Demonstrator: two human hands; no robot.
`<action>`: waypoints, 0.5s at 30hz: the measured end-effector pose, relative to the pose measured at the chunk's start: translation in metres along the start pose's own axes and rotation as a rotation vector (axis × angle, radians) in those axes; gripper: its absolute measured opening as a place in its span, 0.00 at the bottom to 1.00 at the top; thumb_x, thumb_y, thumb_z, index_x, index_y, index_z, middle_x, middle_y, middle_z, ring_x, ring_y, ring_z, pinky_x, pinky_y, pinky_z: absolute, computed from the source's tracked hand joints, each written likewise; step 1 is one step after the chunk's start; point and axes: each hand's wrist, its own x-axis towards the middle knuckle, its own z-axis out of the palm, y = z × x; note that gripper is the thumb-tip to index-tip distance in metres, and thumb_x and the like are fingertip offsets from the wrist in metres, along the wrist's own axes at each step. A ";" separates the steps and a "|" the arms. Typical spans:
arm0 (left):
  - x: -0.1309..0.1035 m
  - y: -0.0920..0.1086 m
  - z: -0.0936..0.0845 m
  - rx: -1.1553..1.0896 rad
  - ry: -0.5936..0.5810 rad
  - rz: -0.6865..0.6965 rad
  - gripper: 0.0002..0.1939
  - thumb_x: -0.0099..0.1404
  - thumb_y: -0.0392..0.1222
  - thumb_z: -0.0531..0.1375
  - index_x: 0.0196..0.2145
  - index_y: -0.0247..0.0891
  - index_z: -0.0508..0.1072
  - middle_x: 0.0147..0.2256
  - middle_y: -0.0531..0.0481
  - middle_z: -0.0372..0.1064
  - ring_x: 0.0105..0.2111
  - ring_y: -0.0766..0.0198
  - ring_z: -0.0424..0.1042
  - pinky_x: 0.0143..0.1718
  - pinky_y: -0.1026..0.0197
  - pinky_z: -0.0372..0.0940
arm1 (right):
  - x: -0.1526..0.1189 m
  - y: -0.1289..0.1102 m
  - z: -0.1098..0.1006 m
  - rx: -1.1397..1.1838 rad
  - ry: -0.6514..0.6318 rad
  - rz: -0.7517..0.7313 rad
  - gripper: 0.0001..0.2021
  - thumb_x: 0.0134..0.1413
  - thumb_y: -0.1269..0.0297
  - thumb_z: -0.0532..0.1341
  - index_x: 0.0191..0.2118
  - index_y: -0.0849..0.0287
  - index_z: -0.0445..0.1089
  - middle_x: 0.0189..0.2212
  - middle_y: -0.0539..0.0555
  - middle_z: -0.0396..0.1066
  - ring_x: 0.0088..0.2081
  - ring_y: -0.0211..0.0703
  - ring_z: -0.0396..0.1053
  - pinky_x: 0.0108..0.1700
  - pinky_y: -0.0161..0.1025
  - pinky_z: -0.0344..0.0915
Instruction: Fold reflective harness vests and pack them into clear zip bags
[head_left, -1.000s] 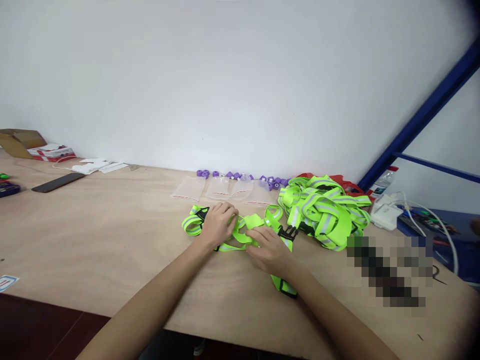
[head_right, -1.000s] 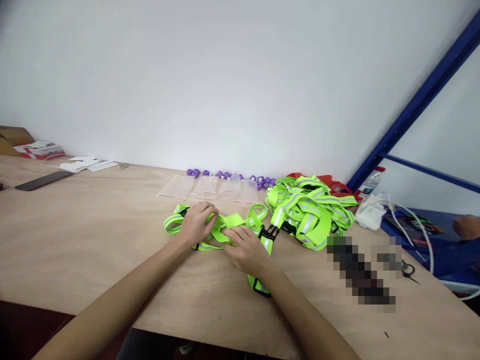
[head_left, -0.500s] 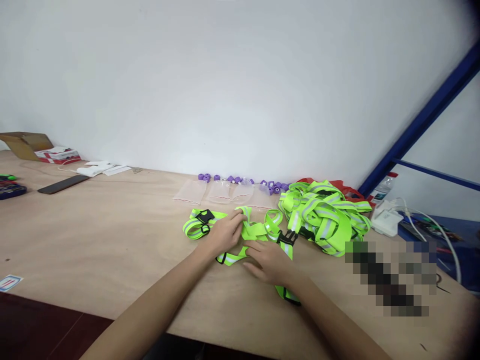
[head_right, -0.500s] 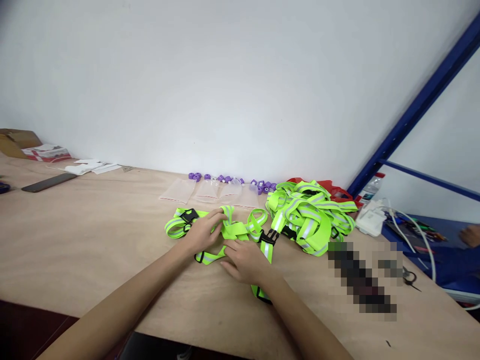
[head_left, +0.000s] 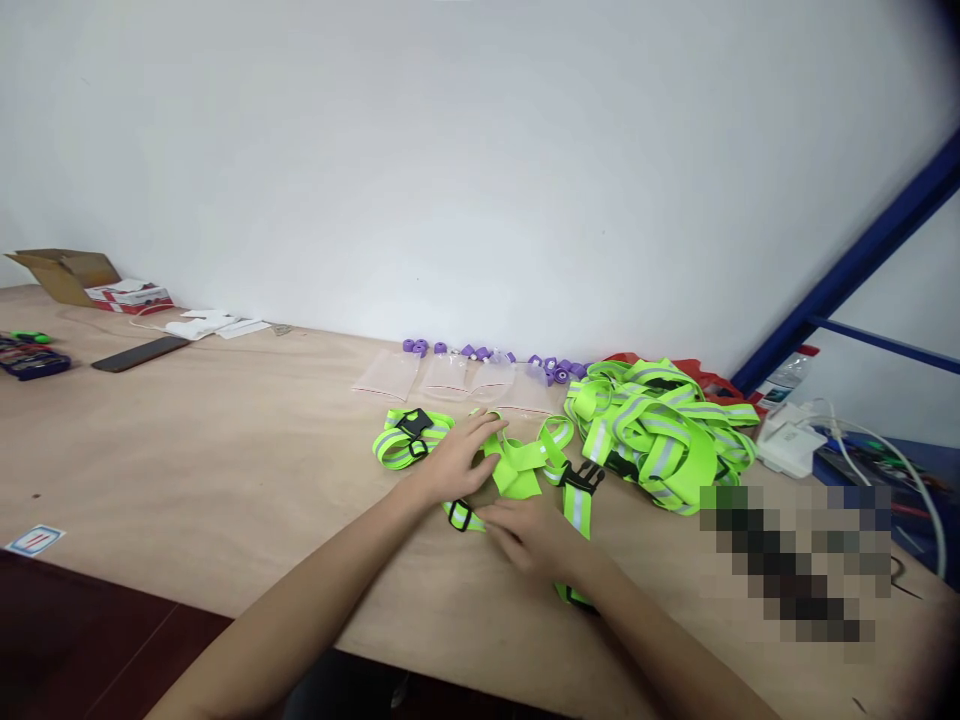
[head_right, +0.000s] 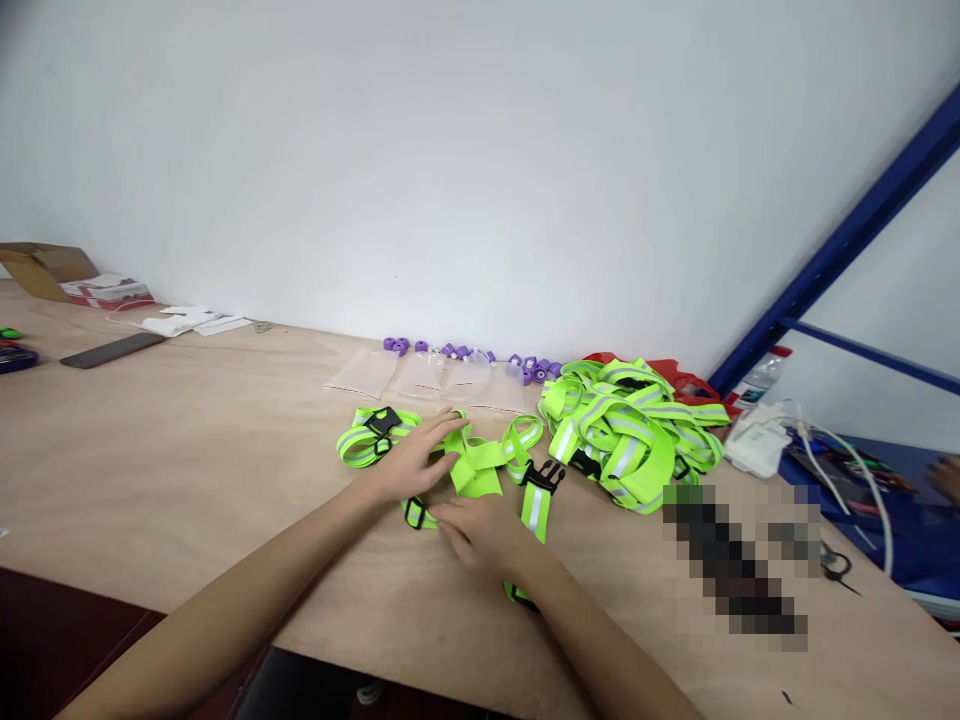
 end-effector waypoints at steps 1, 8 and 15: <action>0.000 -0.004 0.000 0.016 -0.002 -0.002 0.26 0.69 0.40 0.55 0.64 0.43 0.63 0.62 0.40 0.63 0.67 0.49 0.54 0.67 0.42 0.51 | -0.001 0.003 0.001 0.051 0.033 0.010 0.16 0.63 0.72 0.52 0.48 0.57 0.75 0.37 0.55 0.78 0.35 0.44 0.74 0.38 0.37 0.64; -0.002 -0.021 0.000 0.035 0.000 -0.095 0.29 0.72 0.44 0.53 0.68 0.42 0.54 0.66 0.39 0.57 0.67 0.50 0.54 0.66 0.43 0.52 | -0.004 0.023 -0.002 0.330 0.168 -0.022 0.15 0.47 0.82 0.51 0.25 0.57 0.71 0.29 0.51 0.72 0.31 0.39 0.69 0.36 0.35 0.63; 0.001 -0.027 -0.014 0.090 0.072 -0.052 0.30 0.71 0.39 0.51 0.69 0.40 0.52 0.66 0.38 0.55 0.66 0.50 0.56 0.66 0.45 0.54 | -0.005 0.029 -0.004 0.405 0.182 0.005 0.14 0.44 0.81 0.49 0.23 0.57 0.67 0.32 0.52 0.72 0.34 0.40 0.69 0.39 0.37 0.63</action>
